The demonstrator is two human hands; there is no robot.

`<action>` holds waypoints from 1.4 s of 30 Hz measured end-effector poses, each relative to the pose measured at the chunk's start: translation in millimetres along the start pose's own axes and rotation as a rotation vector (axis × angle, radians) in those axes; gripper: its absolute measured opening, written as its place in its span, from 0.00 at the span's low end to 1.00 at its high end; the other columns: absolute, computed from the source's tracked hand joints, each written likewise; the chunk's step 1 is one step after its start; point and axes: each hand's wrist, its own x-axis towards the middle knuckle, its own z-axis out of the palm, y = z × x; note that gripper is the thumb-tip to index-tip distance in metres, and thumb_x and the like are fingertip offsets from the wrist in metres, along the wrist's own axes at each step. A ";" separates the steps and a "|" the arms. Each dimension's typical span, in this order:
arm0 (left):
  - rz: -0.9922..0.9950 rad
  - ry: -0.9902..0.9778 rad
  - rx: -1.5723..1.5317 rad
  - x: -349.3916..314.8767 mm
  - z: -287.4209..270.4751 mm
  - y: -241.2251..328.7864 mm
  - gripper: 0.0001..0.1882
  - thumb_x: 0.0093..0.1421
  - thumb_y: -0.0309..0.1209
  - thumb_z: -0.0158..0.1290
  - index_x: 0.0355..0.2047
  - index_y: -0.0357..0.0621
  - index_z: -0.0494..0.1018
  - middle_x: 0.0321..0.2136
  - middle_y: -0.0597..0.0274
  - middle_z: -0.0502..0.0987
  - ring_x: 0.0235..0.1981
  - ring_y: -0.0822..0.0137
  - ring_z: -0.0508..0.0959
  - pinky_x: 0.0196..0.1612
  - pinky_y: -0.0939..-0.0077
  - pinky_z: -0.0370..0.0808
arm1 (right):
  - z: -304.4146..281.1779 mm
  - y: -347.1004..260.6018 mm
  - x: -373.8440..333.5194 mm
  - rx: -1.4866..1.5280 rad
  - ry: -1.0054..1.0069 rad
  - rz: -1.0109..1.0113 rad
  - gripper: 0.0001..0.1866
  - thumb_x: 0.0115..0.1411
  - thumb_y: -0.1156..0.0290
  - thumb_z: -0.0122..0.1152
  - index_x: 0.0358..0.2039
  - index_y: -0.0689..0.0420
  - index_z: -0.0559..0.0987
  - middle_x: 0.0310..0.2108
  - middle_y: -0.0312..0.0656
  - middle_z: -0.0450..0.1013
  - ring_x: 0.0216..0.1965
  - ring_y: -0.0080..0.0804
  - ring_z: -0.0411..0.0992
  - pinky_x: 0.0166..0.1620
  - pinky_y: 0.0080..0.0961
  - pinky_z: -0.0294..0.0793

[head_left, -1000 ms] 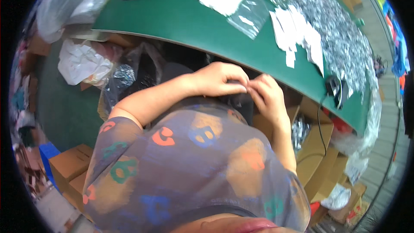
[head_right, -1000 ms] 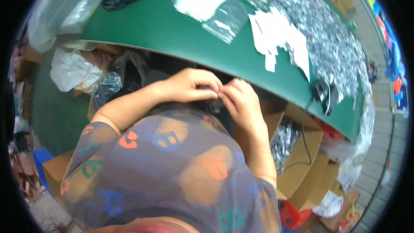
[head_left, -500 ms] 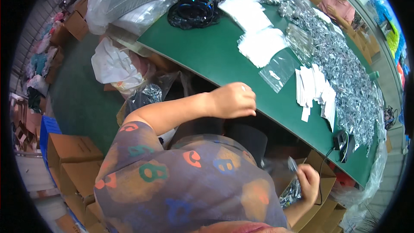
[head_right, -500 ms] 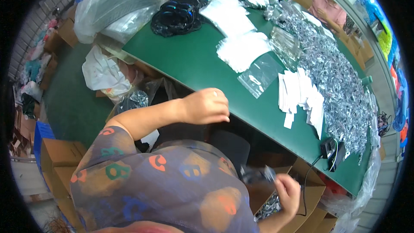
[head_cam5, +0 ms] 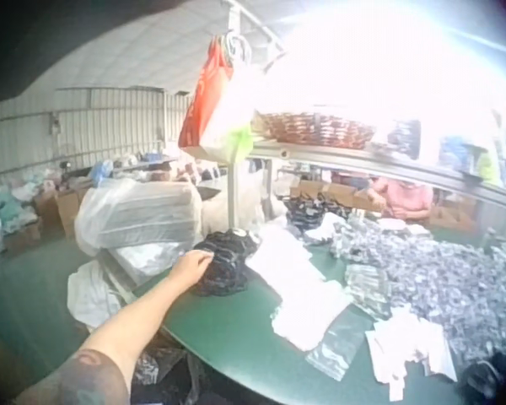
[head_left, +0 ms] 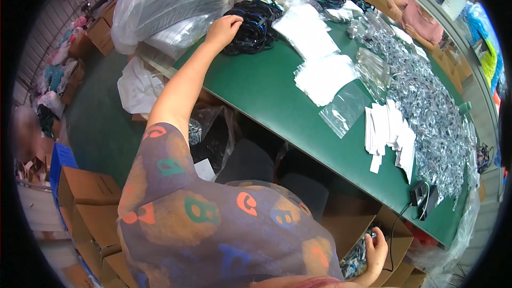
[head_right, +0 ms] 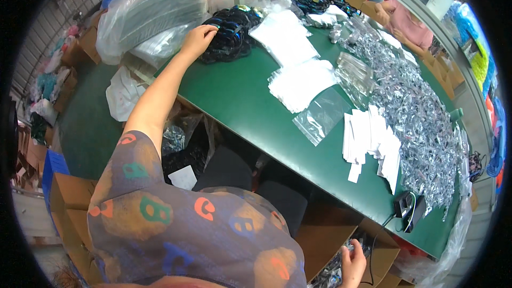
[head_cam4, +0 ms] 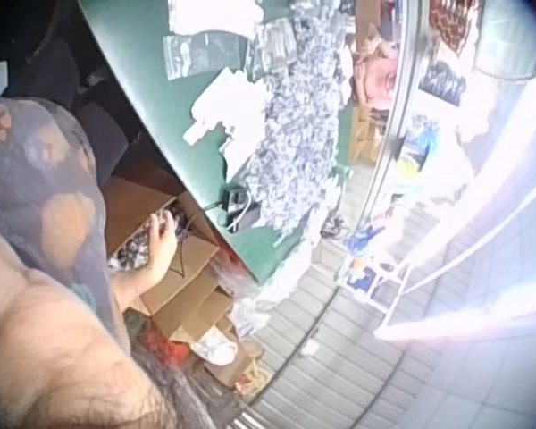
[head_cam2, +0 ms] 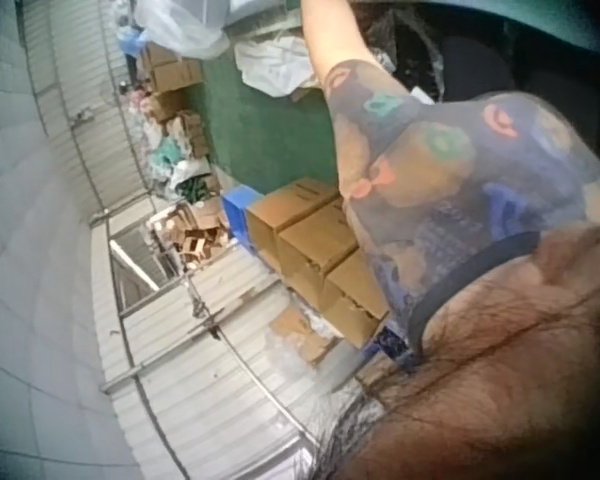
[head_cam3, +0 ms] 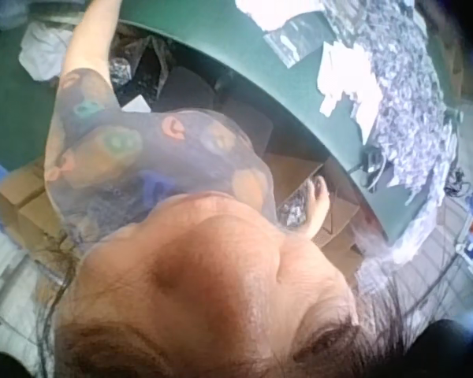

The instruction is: Packaging swimming goggles into small plastic bags.

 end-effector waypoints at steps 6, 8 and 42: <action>0.173 -0.141 0.165 -13.2 -14.7 7.8 0.10 0.65 0.36 0.56 0.37 0.45 0.83 0.34 0.57 0.82 0.39 0.53 0.81 0.44 0.60 0.77 | 21.8 -59.1 27.0 0.401 -0.309 -0.184 0.16 0.61 0.75 0.68 0.49 0.62 0.79 0.25 0.26 0.66 0.27 0.13 0.62 0.31 0.15 0.63; 0.259 -0.147 0.156 -21.2 -9.9 -5.2 0.09 0.62 0.37 0.58 0.33 0.47 0.84 0.34 0.57 0.81 0.41 0.52 0.80 0.45 0.57 0.77 | 24.9 -71.1 38.3 0.415 -0.326 -0.231 0.17 0.60 0.75 0.69 0.49 0.63 0.79 0.24 0.26 0.64 0.26 0.13 0.61 0.30 0.15 0.63; 0.280 -0.348 0.099 43.0 -101.5 20.4 0.16 0.62 0.40 0.53 0.47 0.47 0.74 0.39 0.46 0.81 0.43 0.44 0.80 0.45 0.52 0.76 | 68.1 -177.9 113.1 0.436 -0.518 -0.351 0.16 0.65 0.72 0.66 0.51 0.63 0.78 0.22 0.30 0.71 0.21 0.18 0.70 0.25 0.19 0.70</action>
